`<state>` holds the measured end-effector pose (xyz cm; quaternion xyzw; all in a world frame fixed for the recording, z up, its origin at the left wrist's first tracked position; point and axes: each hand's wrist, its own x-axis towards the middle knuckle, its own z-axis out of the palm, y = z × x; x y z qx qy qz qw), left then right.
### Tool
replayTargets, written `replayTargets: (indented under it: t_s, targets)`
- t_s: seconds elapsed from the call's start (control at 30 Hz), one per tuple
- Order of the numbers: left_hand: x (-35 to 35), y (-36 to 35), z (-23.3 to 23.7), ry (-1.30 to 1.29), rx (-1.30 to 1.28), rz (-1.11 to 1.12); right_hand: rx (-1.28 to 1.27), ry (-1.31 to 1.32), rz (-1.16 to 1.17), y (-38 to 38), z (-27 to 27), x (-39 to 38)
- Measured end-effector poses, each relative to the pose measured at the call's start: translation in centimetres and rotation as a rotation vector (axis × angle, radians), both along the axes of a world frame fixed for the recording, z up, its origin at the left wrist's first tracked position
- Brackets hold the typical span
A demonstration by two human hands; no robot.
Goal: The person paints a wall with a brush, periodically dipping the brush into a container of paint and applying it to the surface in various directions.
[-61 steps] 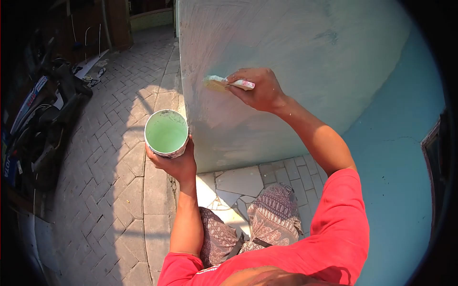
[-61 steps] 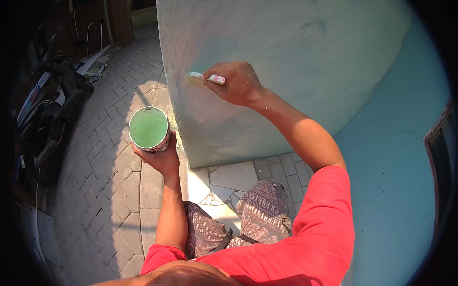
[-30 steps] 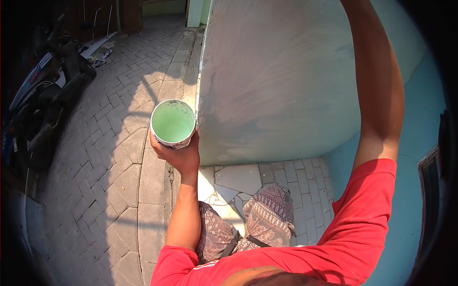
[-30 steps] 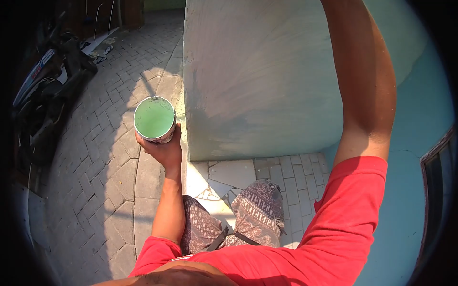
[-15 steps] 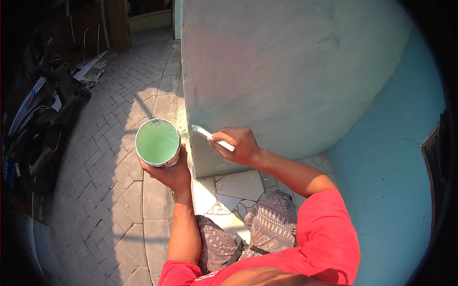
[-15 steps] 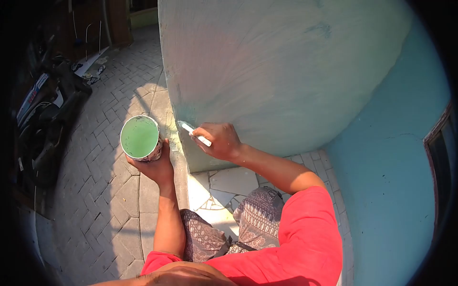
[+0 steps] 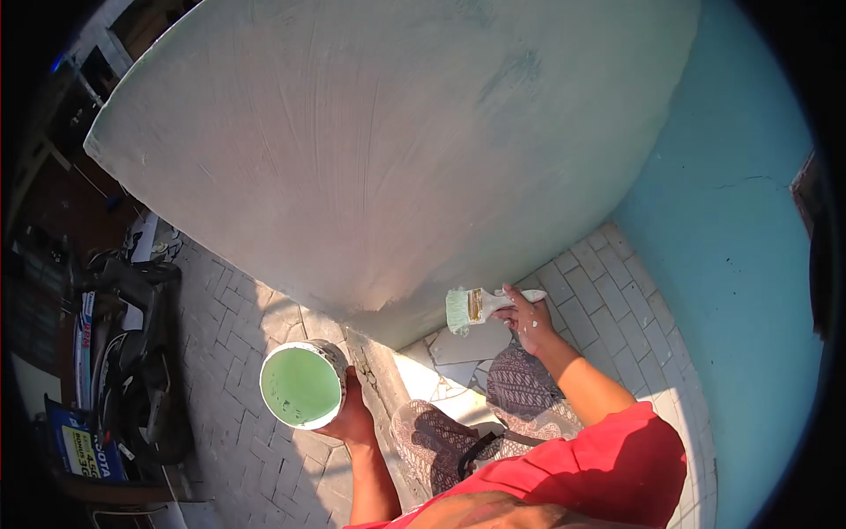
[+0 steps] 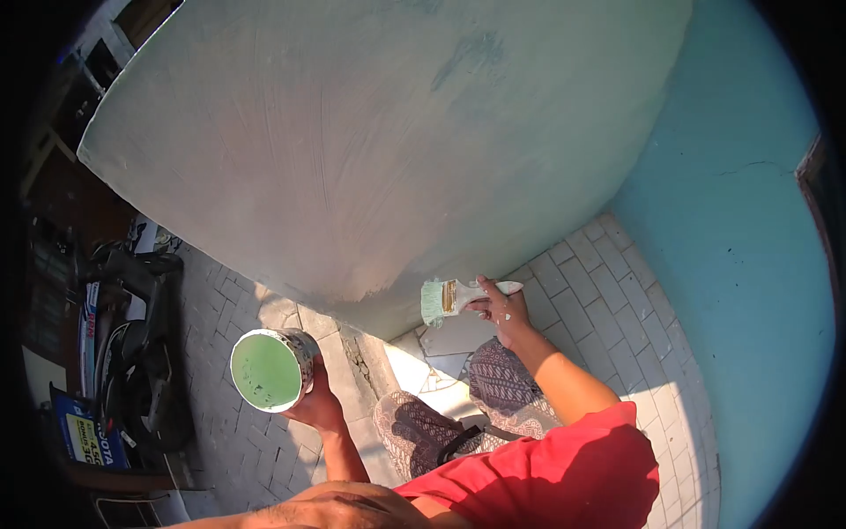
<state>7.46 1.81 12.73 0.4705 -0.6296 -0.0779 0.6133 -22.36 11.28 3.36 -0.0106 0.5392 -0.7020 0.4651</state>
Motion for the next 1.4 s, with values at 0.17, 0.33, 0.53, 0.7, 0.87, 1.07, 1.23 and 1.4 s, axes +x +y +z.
replayTargets:
  t_s: [0.17,0.33,0.53,0.7,0.87,1.07,1.23,1.4]
  targets:
    - [0.7,3.8,10.6,-0.312,0.116,-0.091,0.293,-0.096,-0.115,4.3,3.6,2.1]
    - [2.0,6.9,22.5,-0.369,0.309,-0.214,0.270,-0.172,-0.265,10.3,11.5,4.2]
    - [5.0,9.4,32.0,-0.343,0.329,-0.335,0.179,-0.252,-0.353,15.8,24.2,4.5]
    - [5.9,13.4,38.8,-0.399,0.366,-0.304,0.007,-0.470,-0.404,18.8,28.2,5.1]
    - [5.1,18.4,42.5,-0.412,0.305,-0.237,-0.073,-0.620,-0.306,23.0,27.8,6.6]
    - [4.7,20.4,43.1,-0.378,0.348,-0.286,0.081,-0.590,-0.394,29.9,27.5,4.2]
    - [5.2,18.7,42.7,-0.277,0.358,-0.359,0.114,-0.445,-0.453,31.8,31.8,2.0]
    - [6.9,14.3,41.4,-0.304,0.417,-0.478,0.105,-0.247,-0.591,28.4,34.8,2.4]
